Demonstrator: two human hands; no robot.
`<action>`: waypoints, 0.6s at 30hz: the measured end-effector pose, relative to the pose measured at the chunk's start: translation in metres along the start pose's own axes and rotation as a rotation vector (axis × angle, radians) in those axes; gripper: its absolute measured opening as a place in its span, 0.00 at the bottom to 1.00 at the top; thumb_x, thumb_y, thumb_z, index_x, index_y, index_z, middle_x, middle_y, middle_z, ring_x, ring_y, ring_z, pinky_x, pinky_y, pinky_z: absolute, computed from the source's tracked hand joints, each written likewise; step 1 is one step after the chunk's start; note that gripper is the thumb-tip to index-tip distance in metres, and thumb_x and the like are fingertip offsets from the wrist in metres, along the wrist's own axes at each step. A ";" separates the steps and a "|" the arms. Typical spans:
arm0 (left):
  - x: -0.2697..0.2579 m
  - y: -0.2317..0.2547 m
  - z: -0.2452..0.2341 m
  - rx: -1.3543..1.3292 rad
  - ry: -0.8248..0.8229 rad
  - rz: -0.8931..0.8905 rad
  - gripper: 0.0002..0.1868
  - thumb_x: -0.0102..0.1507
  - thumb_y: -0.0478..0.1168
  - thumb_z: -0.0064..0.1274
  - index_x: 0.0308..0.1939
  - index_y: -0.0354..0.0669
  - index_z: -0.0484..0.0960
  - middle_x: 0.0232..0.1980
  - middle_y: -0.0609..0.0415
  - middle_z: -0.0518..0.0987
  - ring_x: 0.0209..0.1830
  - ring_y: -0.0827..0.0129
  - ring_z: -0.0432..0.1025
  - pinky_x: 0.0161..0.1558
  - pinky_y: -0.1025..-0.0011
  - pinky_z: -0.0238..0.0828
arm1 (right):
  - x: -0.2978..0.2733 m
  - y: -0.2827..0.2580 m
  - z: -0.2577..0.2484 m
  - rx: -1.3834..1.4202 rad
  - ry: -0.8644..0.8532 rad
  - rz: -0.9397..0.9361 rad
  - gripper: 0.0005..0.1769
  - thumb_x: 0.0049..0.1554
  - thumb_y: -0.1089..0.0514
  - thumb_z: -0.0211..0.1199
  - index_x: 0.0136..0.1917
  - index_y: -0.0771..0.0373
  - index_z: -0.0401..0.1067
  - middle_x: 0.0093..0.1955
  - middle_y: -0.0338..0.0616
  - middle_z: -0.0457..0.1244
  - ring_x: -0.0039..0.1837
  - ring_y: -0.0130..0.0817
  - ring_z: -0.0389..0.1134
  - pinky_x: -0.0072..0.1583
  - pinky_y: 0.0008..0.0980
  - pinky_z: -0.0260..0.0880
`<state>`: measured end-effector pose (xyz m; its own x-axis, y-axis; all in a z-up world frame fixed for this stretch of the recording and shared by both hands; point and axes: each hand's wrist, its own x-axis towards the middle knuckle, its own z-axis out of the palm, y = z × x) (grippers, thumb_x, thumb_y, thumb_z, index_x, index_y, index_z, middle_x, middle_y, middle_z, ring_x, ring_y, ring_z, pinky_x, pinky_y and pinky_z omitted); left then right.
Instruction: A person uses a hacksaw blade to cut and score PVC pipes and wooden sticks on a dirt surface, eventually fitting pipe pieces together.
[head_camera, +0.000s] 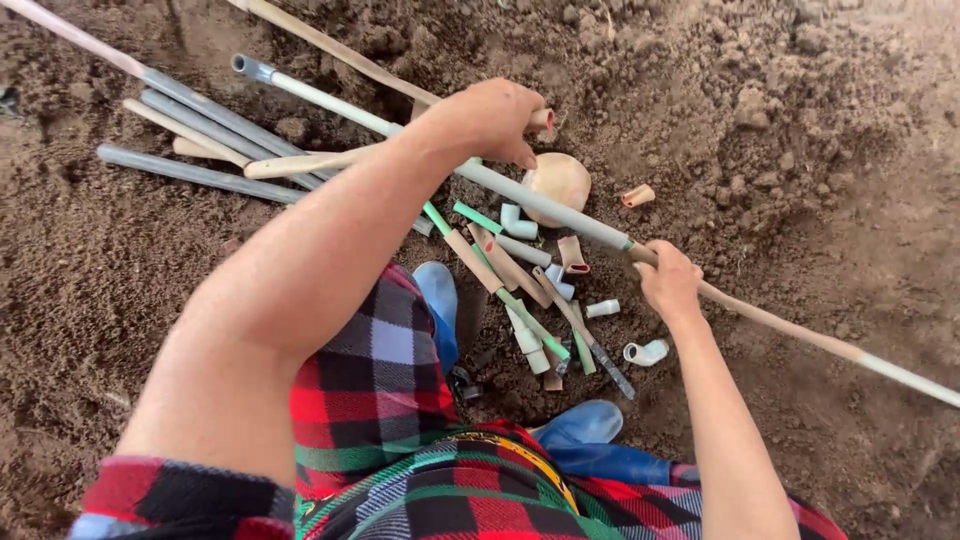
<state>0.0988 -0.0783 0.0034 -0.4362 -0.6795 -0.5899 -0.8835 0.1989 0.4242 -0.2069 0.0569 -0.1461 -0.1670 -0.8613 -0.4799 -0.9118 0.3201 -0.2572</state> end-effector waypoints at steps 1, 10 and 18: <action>0.002 -0.001 0.003 -0.001 0.017 -0.012 0.16 0.57 0.48 0.60 0.37 0.47 0.69 0.41 0.58 0.74 0.39 0.69 0.67 0.44 0.70 0.69 | -0.005 -0.001 -0.006 -0.002 0.006 -0.020 0.05 0.56 0.59 0.55 0.46 0.53 0.70 0.46 0.38 0.64 0.53 0.40 0.63 0.65 0.50 0.46; 0.039 -0.009 0.048 0.185 0.229 0.174 0.38 0.46 0.53 0.70 0.55 0.43 0.73 0.54 0.40 0.70 0.57 0.51 0.65 0.54 0.51 0.67 | -0.066 -0.035 -0.073 0.186 0.082 0.049 0.25 0.60 0.55 0.52 0.70 0.59 0.58 0.67 0.56 0.54 0.70 0.52 0.51 0.68 0.52 0.50; 0.051 -0.001 0.053 0.088 0.291 0.270 0.08 0.62 0.39 0.45 0.44 0.54 0.72 0.38 0.59 0.72 0.46 0.66 0.61 0.34 0.64 0.71 | -0.055 0.005 -0.088 0.096 0.244 0.095 0.20 0.53 0.51 0.59 0.59 0.49 0.70 0.53 0.42 0.66 0.55 0.41 0.64 0.56 0.37 0.59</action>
<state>0.0684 -0.0754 -0.0632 -0.5991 -0.7635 -0.2412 -0.7607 0.4487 0.4690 -0.2347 0.0712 -0.0473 -0.3459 -0.8916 -0.2923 -0.8499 0.4297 -0.3050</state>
